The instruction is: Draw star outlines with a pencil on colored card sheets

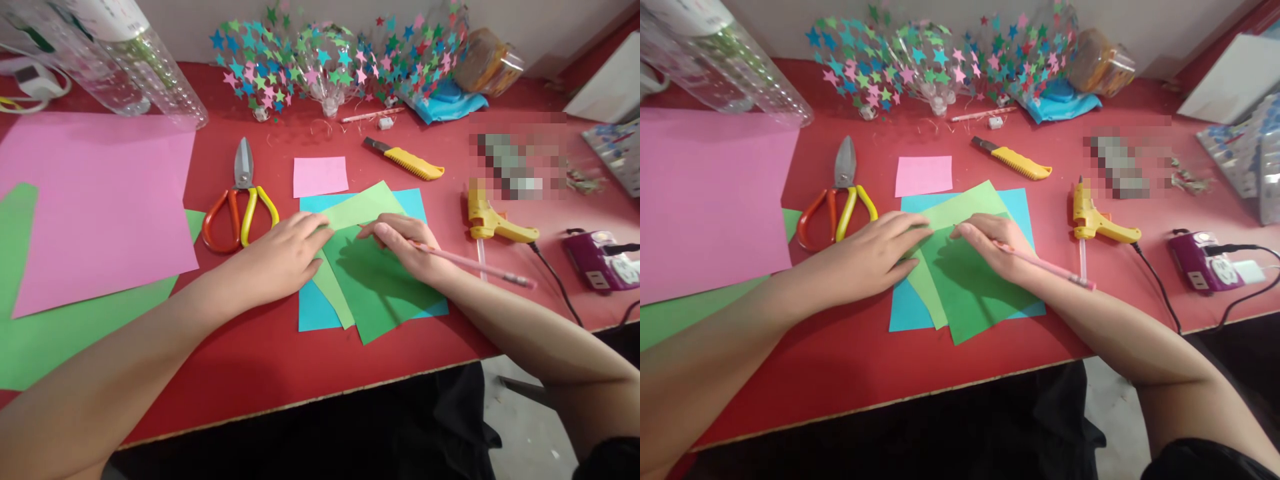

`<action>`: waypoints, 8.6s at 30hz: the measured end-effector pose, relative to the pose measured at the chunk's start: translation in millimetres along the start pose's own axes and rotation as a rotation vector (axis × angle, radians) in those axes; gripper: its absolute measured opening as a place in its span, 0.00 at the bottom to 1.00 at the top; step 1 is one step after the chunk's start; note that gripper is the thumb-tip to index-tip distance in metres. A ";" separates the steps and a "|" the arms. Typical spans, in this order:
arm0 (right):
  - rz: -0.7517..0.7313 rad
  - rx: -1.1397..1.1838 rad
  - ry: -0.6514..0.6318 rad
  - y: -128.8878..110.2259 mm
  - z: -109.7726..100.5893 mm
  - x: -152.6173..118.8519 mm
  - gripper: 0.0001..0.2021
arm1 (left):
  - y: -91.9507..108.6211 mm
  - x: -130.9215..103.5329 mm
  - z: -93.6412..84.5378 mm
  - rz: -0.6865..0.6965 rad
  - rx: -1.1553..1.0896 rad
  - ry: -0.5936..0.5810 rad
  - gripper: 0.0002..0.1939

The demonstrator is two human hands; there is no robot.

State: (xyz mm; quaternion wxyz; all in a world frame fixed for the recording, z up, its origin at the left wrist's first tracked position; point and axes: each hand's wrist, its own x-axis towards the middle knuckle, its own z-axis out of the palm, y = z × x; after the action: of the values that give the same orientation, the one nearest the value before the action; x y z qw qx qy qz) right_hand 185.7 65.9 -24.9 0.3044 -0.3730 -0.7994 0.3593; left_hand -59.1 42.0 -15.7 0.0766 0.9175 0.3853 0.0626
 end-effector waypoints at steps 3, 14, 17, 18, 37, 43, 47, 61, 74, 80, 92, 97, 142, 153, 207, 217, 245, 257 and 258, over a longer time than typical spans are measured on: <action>0.139 0.152 -0.007 1.0 2.2 2.3 0.06 | -1.0 1.2 -0.5 0.035 -0.014 0.007 0.19; 0.132 0.174 0.016 8.0 8.8 5.8 0.04 | -0.7 1.8 1.0 0.064 -0.039 -0.001 0.17; 0.105 0.152 0.060 9.9 10.6 6.0 0.04 | -2.7 0.8 2.3 0.096 -0.028 -0.005 0.17; 0.099 0.150 0.057 10.5 10.8 6.1 0.04 | -3.5 0.6 2.6 0.107 -0.024 -0.007 0.17; 0.139 0.166 0.041 13.3 13.4 7.2 0.04 | -3.1 -0.6 3.0 0.130 0.038 -0.009 0.16; 0.149 0.176 0.068 14.1 14.9 6.6 0.05 | -2.7 0.1 3.9 0.142 0.050 -0.002 0.16; 0.159 0.197 0.074 14.9 15.8 6.8 0.05 | -2.8 0.4 4.1 0.151 0.051 0.005 0.16; 0.117 0.116 0.092 13.0 12.8 7.8 0.07 | -2.4 -0.3 3.5 0.151 0.068 0.007 0.16; 0.090 0.111 0.076 14.8 11.0 6.2 0.07 | -2.3 -0.2 4.3 0.150 0.059 0.013 0.16; 0.095 0.100 0.050 14.7 9.1 5.6 0.07 | -2.4 -0.8 4.4 0.142 0.061 0.008 0.16; 0.060 0.074 0.050 12.1 12.6 5.3 0.07 | -2.0 -0.9 4.5 0.131 0.036 0.013 0.16; 0.063 0.055 0.025 10.1 13.6 5.0 0.07 | -1.7 -0.4 4.6 0.132 0.059 0.003 0.16; 0.098 0.004 0.162 12.9 15.4 2.6 0.07 | -0.6 -0.8 3.4 0.112 0.023 -0.008 0.16; 0.045 0.003 0.075 9.1 14.6 1.5 0.08 | -0.6 -1.3 4.5 0.140 0.075 0.008 0.16; 0.095 0.130 -0.086 4.1 3.6 -2.1 0.05 | -1.3 -2.3 7.1 0.120 0.100 -0.044 0.20; 0.134 0.144 -0.108 4.1 3.7 -2.5 0.06 | -0.4 -3.1 6.2 0.132 0.101 -0.030 0.20; 0.100 0.060 -0.025 5.1 6.0 -1.7 0.06 | 2.2 -1.7 4.3 0.133 0.131 -0.030 0.20; 0.108 0.087 -0.057 4.3 2.5 -1.6 0.06 | 3.0 -1.7 3.2 0.100 0.102 -0.053 0.20; 0.104 0.089 -0.059 4.5 2.5 -1.7 0.06 | 2.9 -1.6 3.2 0.100 0.098 -0.055 0.20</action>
State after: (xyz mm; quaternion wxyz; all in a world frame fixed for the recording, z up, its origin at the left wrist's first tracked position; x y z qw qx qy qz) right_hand 186.5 65.7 -30.3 0.2778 -0.3893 -0.7708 0.4209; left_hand -57.6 38.5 -18.4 0.0389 0.9396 0.3394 0.0221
